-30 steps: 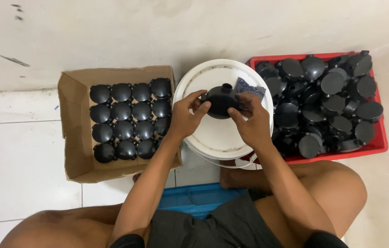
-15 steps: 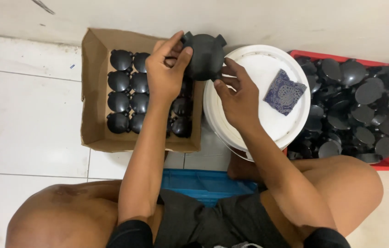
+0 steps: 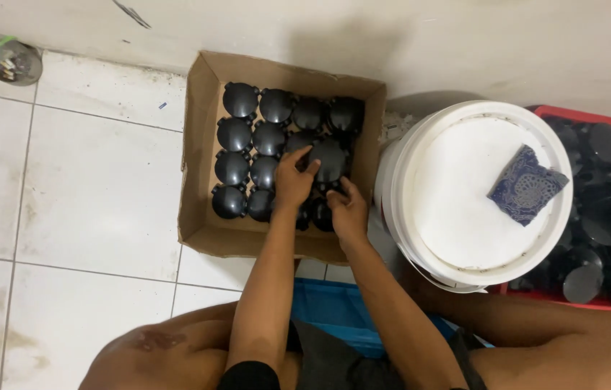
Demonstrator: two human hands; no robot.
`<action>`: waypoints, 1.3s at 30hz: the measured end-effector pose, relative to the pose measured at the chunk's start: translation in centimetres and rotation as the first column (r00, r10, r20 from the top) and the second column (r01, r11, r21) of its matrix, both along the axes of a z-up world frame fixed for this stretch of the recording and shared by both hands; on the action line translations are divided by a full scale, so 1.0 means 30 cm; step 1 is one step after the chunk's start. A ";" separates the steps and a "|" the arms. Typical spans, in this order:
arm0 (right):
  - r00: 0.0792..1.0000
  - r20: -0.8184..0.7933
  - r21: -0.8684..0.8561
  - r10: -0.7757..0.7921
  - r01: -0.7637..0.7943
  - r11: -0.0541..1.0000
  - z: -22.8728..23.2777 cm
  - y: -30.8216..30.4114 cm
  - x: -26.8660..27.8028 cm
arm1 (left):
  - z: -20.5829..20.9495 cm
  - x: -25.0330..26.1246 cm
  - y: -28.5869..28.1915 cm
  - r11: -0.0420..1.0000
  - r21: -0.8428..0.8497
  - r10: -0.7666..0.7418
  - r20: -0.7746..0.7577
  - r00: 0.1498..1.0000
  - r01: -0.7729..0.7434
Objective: Cleaning black plastic hardware components with a cloth and organizing them into a box.
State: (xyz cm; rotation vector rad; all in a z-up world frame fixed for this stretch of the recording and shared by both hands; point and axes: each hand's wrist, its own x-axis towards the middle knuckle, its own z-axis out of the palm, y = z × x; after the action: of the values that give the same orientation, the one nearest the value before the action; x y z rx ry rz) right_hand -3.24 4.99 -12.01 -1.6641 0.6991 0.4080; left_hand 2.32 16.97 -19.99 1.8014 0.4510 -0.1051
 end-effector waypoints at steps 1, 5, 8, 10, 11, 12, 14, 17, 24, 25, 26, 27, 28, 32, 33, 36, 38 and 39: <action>1.000 -0.009 -0.003 -0.015 0.015 1.000 0.003 0.013 0.009 | -0.002 0.003 -0.007 1.000 -0.003 -0.015 -0.009 1.000 0.015; 0.988 -0.083 0.069 -0.132 0.137 0.988 -0.051 0.026 0.059 | -0.035 0.031 -0.041 0.996 -0.067 -0.064 -0.211 0.975 0.051; 0.976 -0.102 0.071 -0.192 0.200 0.977 -0.143 0.031 0.103 | -0.130 0.066 -0.076 0.998 0.009 -0.062 -0.222 0.973 0.066; 0.970 -0.115 0.053 -0.215 0.222 0.974 -0.148 0.053 0.134 | -0.170 0.080 -0.100 0.998 0.034 -0.048 -0.188 0.981 0.056; 0.968 -0.092 0.052 -0.234 0.239 0.970 -0.122 0.068 0.154 | -0.170 0.089 -0.116 0.999 0.032 -0.037 -0.173 0.984 0.043; 0.965 -0.068 0.050 -0.253 0.257 0.965 -0.096 0.083 0.174 | -0.170 0.098 -0.131 0.999 0.031 -0.025 -0.158 0.987 0.030; 0.968 -0.050 0.018 -0.244 0.245 0.969 -0.182 0.056 0.179 | -0.162 0.121 -0.144 1.000 0.010 -0.016 -0.187 0.982 0.018; 0.978 -0.034 -0.048 -0.207 0.205 0.978 -0.260 0.033 0.157 | -0.158 0.127 -0.160 1.000 0.001 0.017 -0.236 0.972 -0.018; 0.963 0.022 -0.060 -0.270 0.270 0.961 -0.296 0.037 0.157 | -0.213 0.128 -0.180 0.999 0.030 0.021 -0.202 0.979 -0.015; 0.964 0.018 -0.061 -0.265 0.266 0.962 -0.302 0.031 0.156 | -0.200 0.127 -0.183 0.999 0.030 0.025 -0.206 0.978 -0.020; 0.966 0.023 -0.070 -0.259 0.260 0.963 -0.307 0.025 0.153 | -0.186 0.126 -0.186 0.998 0.056 0.030 -0.191 0.981 -0.020; 0.968 0.028 -0.076 -0.249 0.251 0.965 -0.312 0.023 0.154 | -0.171 0.127 -0.185 0.996 0.084 0.038 -0.174 0.984 -0.023; 0.970 0.025 -0.073 -0.243 0.244 0.967 -0.307 0.030 0.159 | -0.188 0.125 -0.188 0.996 0.088 0.045 -0.176 0.983 -0.030; 0.961 -0.013 -0.045 -0.276 0.275 0.960 -0.312 0.040 0.140 | -0.231 0.106 -0.197 0.995 0.083 0.069 -0.219 0.973 -0.051; 0.962 -0.018 -0.048 -0.274 0.273 0.961 -0.319 0.039 0.136 | -0.237 0.108 -0.195 0.996 0.045 0.089 -0.238 0.967 -0.081; 0.961 -0.030 -0.027 -0.275 0.274 0.961 -0.356 0.037 0.125 | -0.256 0.094 -0.199 0.995 0.014 0.095 -0.247 0.964 -0.094; 0.966 -0.030 -0.008 -0.258 0.258 0.966 -0.366 0.030 0.129 | -0.282 0.087 -0.204 0.993 -0.002 0.116 -0.246 0.962 -0.121; 0.970 -0.034 0.009 -0.240 0.241 0.971 -0.371 0.026 0.126 | -0.295 0.077 -0.206 0.989 -0.020 0.138 -0.250 0.958 -0.147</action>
State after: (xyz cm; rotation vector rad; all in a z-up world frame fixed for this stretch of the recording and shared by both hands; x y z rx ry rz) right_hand 0.53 5.78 -23.13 -1.5406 0.9095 0.2660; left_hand 4.62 10.78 -28.85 1.7192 0.7511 -0.2387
